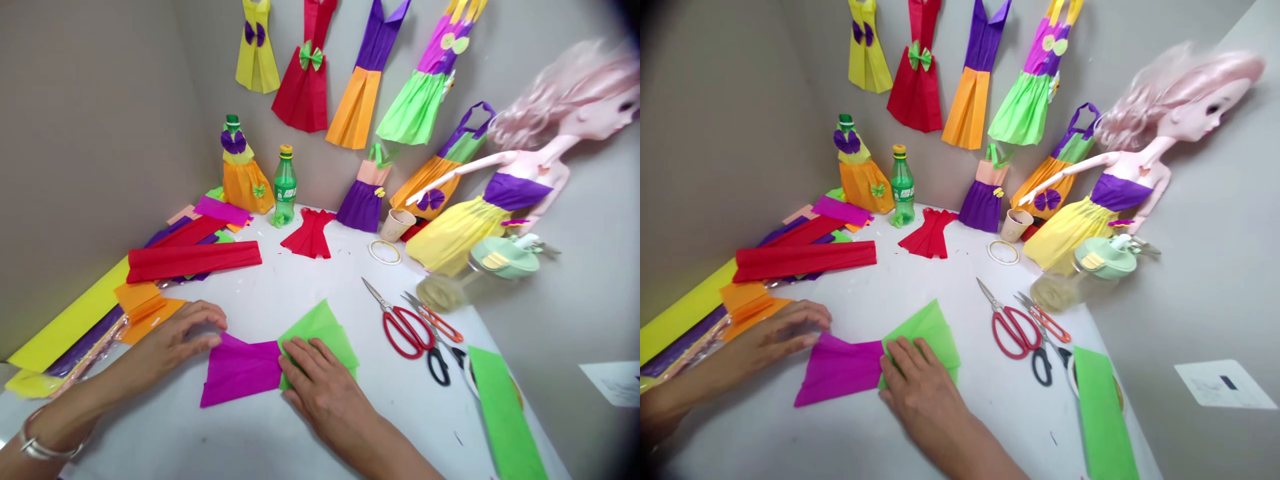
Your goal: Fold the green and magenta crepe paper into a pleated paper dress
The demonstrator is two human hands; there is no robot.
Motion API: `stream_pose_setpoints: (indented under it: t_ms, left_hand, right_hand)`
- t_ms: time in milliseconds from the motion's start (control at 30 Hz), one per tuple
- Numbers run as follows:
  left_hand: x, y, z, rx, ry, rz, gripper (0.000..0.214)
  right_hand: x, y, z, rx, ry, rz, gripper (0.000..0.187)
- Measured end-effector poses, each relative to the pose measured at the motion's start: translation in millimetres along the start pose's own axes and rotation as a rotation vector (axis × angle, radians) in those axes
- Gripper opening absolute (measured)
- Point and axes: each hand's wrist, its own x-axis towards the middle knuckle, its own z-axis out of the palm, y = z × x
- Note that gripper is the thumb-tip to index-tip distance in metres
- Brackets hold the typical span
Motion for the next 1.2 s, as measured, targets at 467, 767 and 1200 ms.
stream_pose_setpoints:
  t_ms: [467, 767, 1200]
  left_hand:
    - [1.6, 1.3, 26.3, 0.084, 0.062, -0.001, 0.033]
    - [3.1, 0.1, 30.3, 0.199, 0.155, 0.014, 0.039]
    - [-13.8, 0.0, 33.0, 0.385, 0.347, 0.093, 0.033]
  right_hand:
    - [0.4, -1.1, 0.2, -0.017, 0.001, -0.002, 0.035]
    - [0.2, -0.8, -0.5, 0.005, -0.016, 0.004, 0.036]
    - [0.6, -0.8, -0.8, -0.004, -0.004, -0.005, 0.037]
